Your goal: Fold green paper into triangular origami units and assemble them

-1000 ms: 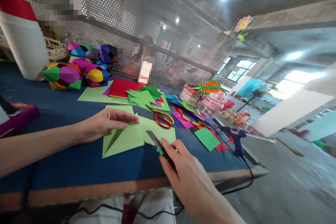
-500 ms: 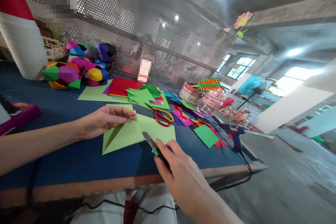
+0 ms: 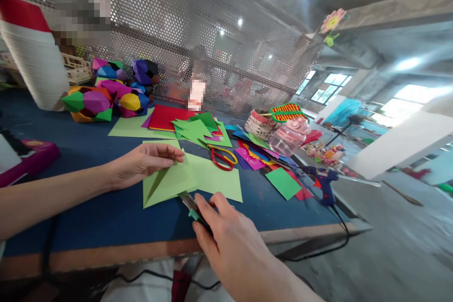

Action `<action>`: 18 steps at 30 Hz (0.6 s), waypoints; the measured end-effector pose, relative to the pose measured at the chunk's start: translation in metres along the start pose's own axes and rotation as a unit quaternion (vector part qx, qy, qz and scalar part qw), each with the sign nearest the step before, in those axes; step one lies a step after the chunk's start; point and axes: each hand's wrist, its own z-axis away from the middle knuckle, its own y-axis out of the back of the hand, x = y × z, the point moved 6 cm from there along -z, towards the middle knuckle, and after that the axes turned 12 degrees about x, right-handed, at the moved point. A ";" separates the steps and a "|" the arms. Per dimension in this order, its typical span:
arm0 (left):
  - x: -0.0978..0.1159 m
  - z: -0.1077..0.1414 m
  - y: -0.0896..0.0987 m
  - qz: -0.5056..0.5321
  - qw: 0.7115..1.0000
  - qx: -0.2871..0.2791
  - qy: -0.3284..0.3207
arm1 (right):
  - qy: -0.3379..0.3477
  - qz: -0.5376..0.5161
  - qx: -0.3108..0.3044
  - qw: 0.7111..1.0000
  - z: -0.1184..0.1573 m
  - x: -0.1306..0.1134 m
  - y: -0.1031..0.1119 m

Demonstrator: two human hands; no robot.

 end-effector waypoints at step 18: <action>0.003 0.011 -0.015 -0.452 0.826 -0.266 -0.205 | 0.069 0.000 -0.051 0.996 -0.011 -0.014 0.001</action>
